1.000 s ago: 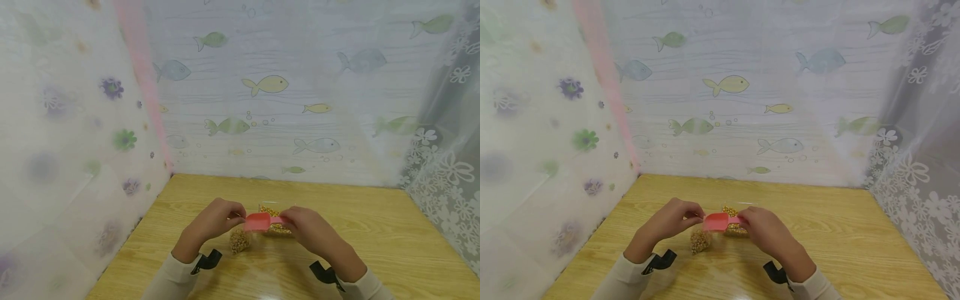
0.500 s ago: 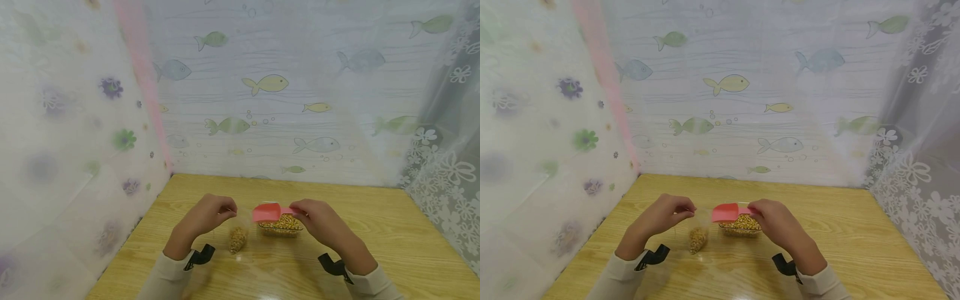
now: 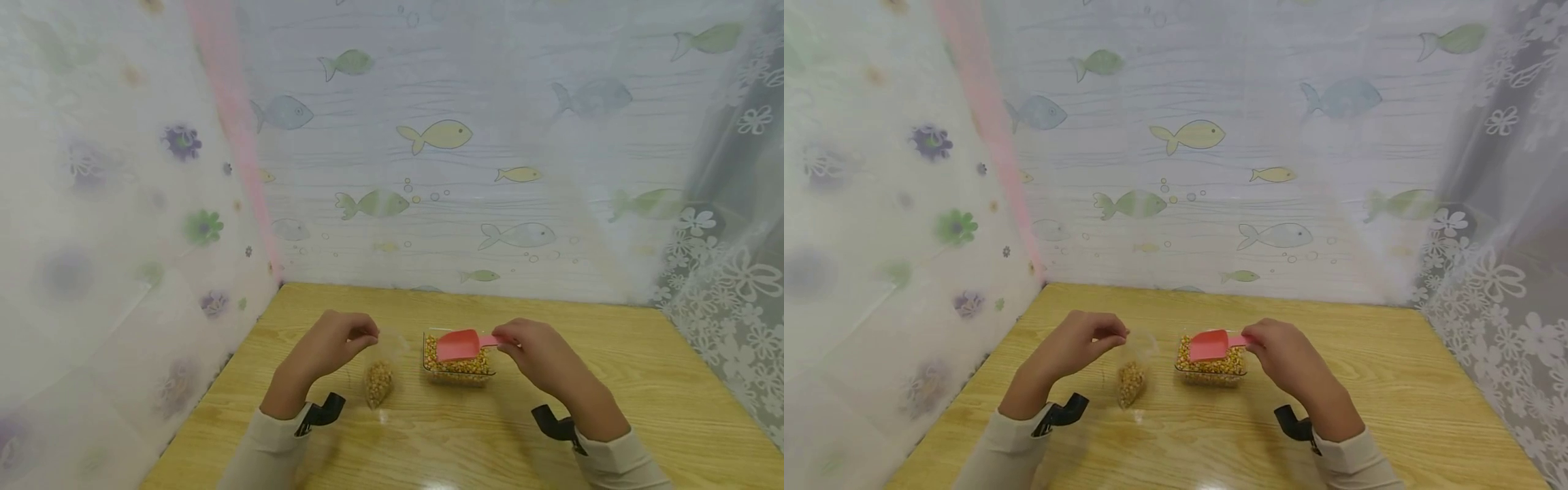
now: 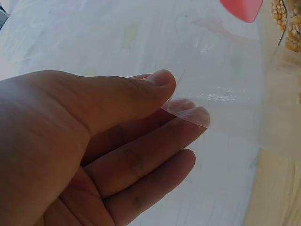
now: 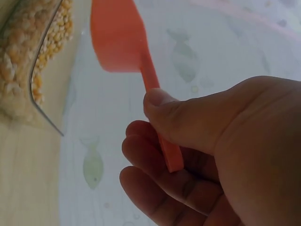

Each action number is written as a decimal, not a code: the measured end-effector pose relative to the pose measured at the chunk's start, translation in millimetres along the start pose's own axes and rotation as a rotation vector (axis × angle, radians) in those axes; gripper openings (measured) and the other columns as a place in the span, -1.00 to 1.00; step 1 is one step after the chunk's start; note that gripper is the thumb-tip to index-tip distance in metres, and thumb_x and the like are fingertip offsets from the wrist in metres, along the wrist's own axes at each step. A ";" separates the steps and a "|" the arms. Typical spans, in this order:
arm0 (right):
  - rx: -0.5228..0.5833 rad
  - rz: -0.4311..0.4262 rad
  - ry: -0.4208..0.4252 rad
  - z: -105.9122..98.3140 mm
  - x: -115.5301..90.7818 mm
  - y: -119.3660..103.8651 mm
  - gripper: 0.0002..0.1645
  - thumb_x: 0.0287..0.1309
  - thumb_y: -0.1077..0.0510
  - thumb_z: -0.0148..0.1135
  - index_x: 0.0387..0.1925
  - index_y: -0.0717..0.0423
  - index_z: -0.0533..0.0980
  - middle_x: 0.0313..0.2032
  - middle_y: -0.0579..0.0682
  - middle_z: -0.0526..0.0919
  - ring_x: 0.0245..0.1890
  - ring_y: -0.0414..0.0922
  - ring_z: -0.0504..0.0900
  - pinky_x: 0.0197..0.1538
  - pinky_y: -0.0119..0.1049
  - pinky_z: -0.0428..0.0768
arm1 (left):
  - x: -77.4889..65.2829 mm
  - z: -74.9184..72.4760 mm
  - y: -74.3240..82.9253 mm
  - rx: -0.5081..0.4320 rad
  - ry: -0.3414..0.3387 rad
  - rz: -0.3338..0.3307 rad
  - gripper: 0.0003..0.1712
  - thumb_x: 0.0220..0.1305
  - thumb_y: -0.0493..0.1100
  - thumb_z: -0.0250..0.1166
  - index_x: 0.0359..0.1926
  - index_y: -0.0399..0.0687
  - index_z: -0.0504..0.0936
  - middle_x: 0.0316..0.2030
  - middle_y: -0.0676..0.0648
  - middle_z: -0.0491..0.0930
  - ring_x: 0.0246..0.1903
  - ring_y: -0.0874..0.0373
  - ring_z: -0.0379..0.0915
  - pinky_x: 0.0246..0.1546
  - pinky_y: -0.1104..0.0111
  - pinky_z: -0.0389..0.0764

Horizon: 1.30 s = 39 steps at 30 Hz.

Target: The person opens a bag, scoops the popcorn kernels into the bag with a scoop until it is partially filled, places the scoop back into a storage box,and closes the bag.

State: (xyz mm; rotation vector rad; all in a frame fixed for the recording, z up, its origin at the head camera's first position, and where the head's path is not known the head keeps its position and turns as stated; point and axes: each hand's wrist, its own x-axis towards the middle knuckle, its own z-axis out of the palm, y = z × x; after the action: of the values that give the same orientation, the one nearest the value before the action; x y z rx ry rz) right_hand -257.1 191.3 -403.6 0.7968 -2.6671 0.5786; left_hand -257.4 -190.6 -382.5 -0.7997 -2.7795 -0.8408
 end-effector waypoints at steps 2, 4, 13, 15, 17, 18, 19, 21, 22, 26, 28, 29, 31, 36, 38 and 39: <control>-0.012 0.016 -0.007 -2.0 -1.2 2.9 -0.81 0.22 0.30 0.45 -0.11 0.12 0.73 -0.17 -0.04 0.78 -0.17 -0.04 0.74 -0.11 -0.08 0.73 | 0.1 0.7 0.6 0.000 0.005 -0.002 -0.96 0.41 -0.12 0.39 -0.17 0.17 0.75 -0.25 0.19 0.75 -0.28 0.39 0.65 -0.19 0.37 0.69; -0.025 0.028 -0.012 -3.9 -2.4 5.3 -0.80 0.21 0.31 0.45 -0.12 0.14 0.73 -0.18 -0.05 0.77 -0.19 -0.03 0.73 -0.11 -0.08 0.73 | 0.0 1.7 1.4 -0.006 0.004 -0.004 -0.96 0.41 -0.13 0.39 -0.17 0.16 0.75 -0.25 0.18 0.74 -0.28 0.38 0.65 -0.20 0.36 0.69; -0.090 0.031 -0.006 -9.3 -7.6 14.0 -0.84 0.17 0.31 0.48 -0.18 0.15 0.73 -0.22 -0.03 0.72 -0.23 -0.05 0.69 -0.14 -0.09 0.73 | -2.0 4.2 4.9 -0.012 -0.006 0.000 -0.96 0.41 -0.14 0.39 -0.18 0.11 0.75 -0.25 0.19 0.74 -0.27 0.35 0.67 -0.20 0.39 0.68; -0.104 0.022 -0.002 -9.6 -8.4 15.0 -0.85 0.17 0.31 0.48 -0.20 0.14 0.73 -0.23 -0.04 0.71 -0.24 -0.07 0.67 -0.14 -0.11 0.72 | -2.7 4.1 6.2 -0.013 -0.005 0.002 -0.97 0.41 -0.14 0.38 -0.18 0.10 0.75 -0.25 0.18 0.74 -0.26 0.34 0.68 -0.20 0.39 0.68; -0.114 0.011 -0.001 -10.0 -8.9 15.4 -0.86 0.16 0.31 0.48 -0.22 0.14 0.72 -0.24 -0.03 0.70 -0.24 -0.06 0.66 -0.14 -0.11 0.72 | -3.5 4.0 7.5 -0.014 -0.005 0.001 -0.96 0.42 -0.14 0.38 -0.18 0.08 0.75 -0.24 0.18 0.74 -0.26 0.34 0.69 -0.19 0.39 0.68; -0.118 0.007 -0.002 -10.4 -9.2 15.4 -0.86 0.16 0.31 0.48 -0.22 0.14 0.72 -0.24 -0.03 0.70 -0.24 -0.06 0.66 -0.14 -0.10 0.72 | -3.9 4.0 8.1 -0.013 -0.006 0.001 -0.96 0.42 -0.13 0.38 -0.18 0.07 0.75 -0.24 0.17 0.74 -0.26 0.33 0.69 -0.19 0.38 0.68; -0.124 0.004 -0.003 -10.6 -9.4 15.5 -0.86 0.16 0.32 0.49 -0.22 0.14 0.72 -0.24 -0.02 0.69 -0.23 -0.05 0.66 -0.13 -0.10 0.73 | -4.3 4.1 8.7 -0.012 -0.006 0.000 -0.95 0.42 -0.13 0.38 -0.18 0.07 0.75 -0.24 0.17 0.74 -0.26 0.33 0.69 -0.19 0.38 0.68; -0.130 0.002 -0.008 -11.4 -9.8 15.1 -0.86 0.15 0.32 0.48 -0.23 0.15 0.72 -0.23 -0.01 0.69 -0.22 -0.04 0.67 -0.12 -0.09 0.74 | -5.0 4.2 9.9 -0.009 -0.005 -0.002 -0.95 0.42 -0.13 0.38 -0.17 0.06 0.76 -0.24 0.17 0.74 -0.25 0.33 0.69 -0.19 0.38 0.69; -0.133 0.002 -0.010 -11.8 -9.9 14.7 -0.87 0.15 0.32 0.48 -0.23 0.14 0.73 -0.23 -0.01 0.69 -0.22 -0.04 0.67 -0.12 -0.10 0.74 | -5.3 4.3 10.4 -0.009 -0.005 -0.003 -0.96 0.42 -0.13 0.38 -0.17 0.07 0.75 -0.24 0.17 0.74 -0.25 0.32 0.69 -0.19 0.37 0.69; -0.118 -0.002 -0.024 -12.5 -10.5 13.6 -0.86 0.15 0.33 0.48 -0.23 0.14 0.73 -0.24 -0.01 0.68 -0.24 -0.06 0.66 -0.15 -0.12 0.74 | -6.2 5.0 12.0 -0.007 -0.004 -0.006 -0.96 0.41 -0.15 0.38 -0.17 0.10 0.75 -0.24 0.17 0.74 -0.25 0.33 0.69 -0.18 0.37 0.69; -0.106 -0.004 -0.032 -12.0 -11.0 13.4 -0.86 0.15 0.33 0.48 -0.24 0.13 0.73 -0.24 -0.02 0.68 -0.24 -0.06 0.66 -0.16 -0.12 0.74 | -6.7 5.4 12.4 -0.005 -0.004 -0.006 -0.95 0.41 -0.16 0.38 -0.17 0.11 0.75 -0.24 0.17 0.74 -0.25 0.33 0.69 -0.18 0.37 0.69; -0.100 -0.004 -0.036 -11.3 -11.1 13.5 -0.87 0.16 0.32 0.48 -0.24 0.13 0.73 -0.24 -0.02 0.68 -0.24 -0.06 0.66 -0.15 -0.12 0.74 | -6.9 5.6 12.6 -0.004 -0.004 -0.006 -0.95 0.41 -0.15 0.38 -0.16 0.11 0.75 -0.24 0.17 0.74 -0.25 0.33 0.69 -0.18 0.37 0.69; -0.091 0.001 -0.045 -9.4 -11.5 14.0 -0.88 0.18 0.32 0.47 -0.23 0.12 0.73 -0.24 -0.03 0.69 -0.22 -0.06 0.66 -0.13 -0.12 0.74 | -7.5 5.9 13.1 -0.002 -0.004 -0.005 -0.95 0.41 -0.15 0.39 -0.16 0.10 0.75 -0.24 0.17 0.74 -0.25 0.33 0.69 -0.18 0.37 0.69; -0.080 -0.001 -0.063 -1.7 -11.8 17.0 -0.91 0.22 0.30 0.44 -0.22 0.13 0.73 -0.25 -0.05 0.69 -0.23 -0.08 0.67 -0.13 -0.13 0.73 | -9.2 6.6 14.6 -0.002 0.001 -0.003 -0.95 0.41 -0.15 0.39 -0.16 0.10 0.75 -0.24 0.17 0.74 -0.25 0.33 0.69 -0.18 0.37 0.69; -0.075 -0.006 -0.074 1.3 -11.9 17.8 -0.91 0.24 0.29 0.43 -0.22 0.12 0.73 -0.27 -0.07 0.69 -0.24 -0.11 0.67 -0.14 -0.14 0.73 | -9.8 6.9 15.1 -0.003 0.002 -0.002 -0.95 0.41 -0.15 0.39 -0.16 0.09 0.76 -0.24 0.17 0.74 -0.25 0.33 0.69 -0.19 0.37 0.69; -0.074 -0.010 -0.077 2.7 -12.0 18.1 -0.91 0.25 0.29 0.42 -0.22 0.11 0.73 -0.28 -0.08 0.69 -0.25 -0.12 0.66 -0.15 -0.15 0.72 | -10.2 7.1 15.5 -0.004 0.003 -0.003 -0.96 0.41 -0.15 0.39 -0.17 0.09 0.76 -0.24 0.17 0.74 -0.25 0.33 0.69 -0.19 0.37 0.69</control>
State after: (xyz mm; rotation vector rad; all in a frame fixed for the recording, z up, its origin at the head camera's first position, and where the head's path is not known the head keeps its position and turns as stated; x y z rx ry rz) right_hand -258.4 209.4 -415.8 0.8270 -2.7348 0.4524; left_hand -240.4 -180.4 -383.7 -0.7951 -2.7776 -0.8475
